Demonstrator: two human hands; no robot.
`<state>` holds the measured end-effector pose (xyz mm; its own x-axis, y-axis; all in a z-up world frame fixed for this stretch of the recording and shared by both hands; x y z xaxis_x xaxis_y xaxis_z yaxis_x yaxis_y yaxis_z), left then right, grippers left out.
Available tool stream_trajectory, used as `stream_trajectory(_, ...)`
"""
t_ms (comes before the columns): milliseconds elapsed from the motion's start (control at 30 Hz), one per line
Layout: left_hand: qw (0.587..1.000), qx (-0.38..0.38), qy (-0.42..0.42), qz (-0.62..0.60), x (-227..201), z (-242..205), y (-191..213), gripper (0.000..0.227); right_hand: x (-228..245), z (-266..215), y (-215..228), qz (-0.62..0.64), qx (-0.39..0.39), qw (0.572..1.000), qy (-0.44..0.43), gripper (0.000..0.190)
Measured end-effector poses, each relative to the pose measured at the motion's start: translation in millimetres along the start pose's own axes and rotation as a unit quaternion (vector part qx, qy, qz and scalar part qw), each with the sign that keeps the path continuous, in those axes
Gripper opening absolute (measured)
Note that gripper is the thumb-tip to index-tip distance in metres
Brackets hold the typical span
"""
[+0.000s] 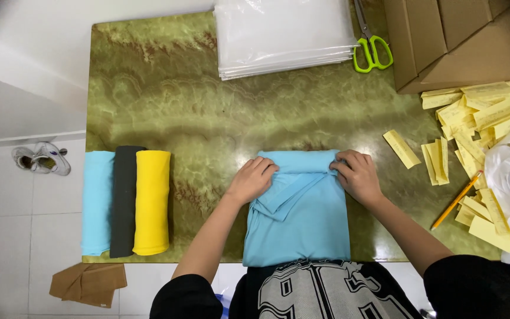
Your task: Folding and rolling t-shirts on a table after taking them from a clothing rack
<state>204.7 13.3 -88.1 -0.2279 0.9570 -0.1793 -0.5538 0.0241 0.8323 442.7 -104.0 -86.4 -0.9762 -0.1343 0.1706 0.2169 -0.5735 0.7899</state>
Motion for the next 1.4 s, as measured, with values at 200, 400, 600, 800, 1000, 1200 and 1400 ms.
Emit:
stream_trajectory(200,0.99,0.083,0.112,0.024,23,19,-14,0.043,13,35,28,0.02,0.064,0.996,-0.058,0.027)
stream_trajectory(400,0.943,0.246,0.223,-0.011,65,5,-55,0.061,-17,57,-9,0.11,0.157,0.979,-0.075,0.055)
stream_trajectory(600,0.963,0.211,0.166,0.003,60,14,-51,0.046,-21,62,-47,0.16,0.37,0.901,-0.16,0.068)
stream_trajectory(800,0.997,0.037,0.032,0.063,24,-4,-3,0.025,-18,31,-44,0.067,0.219,0.973,-0.014,0.057)
stream_trajectory(1000,0.996,0.0,0.036,0.083,3,-59,22,0.01,24,-11,11,-0.027,0.051,0.998,0.031,0.063)
stream_trajectory(1200,0.977,-0.01,0.209,0.04,20,-88,66,0.033,47,-23,33,-0.034,0.059,0.997,0.045,0.077)
stream_trajectory(1400,0.991,-0.003,0.13,-0.022,-42,15,50,0.065,47,-12,30,-0.028,0.031,0.998,0.049,0.056)
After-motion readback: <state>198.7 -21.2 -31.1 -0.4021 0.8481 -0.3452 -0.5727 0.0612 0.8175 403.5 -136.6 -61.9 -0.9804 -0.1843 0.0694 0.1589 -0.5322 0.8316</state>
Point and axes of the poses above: each hand's wrist, its own z-axis towards the middle knuckle, its own y-axis out of the back of the hand, x = y × z, the point moved 9 cm from there along z, towards the middle knuckle, and after that the axes turned 8 degrees about -x, right-handed, at the moved point
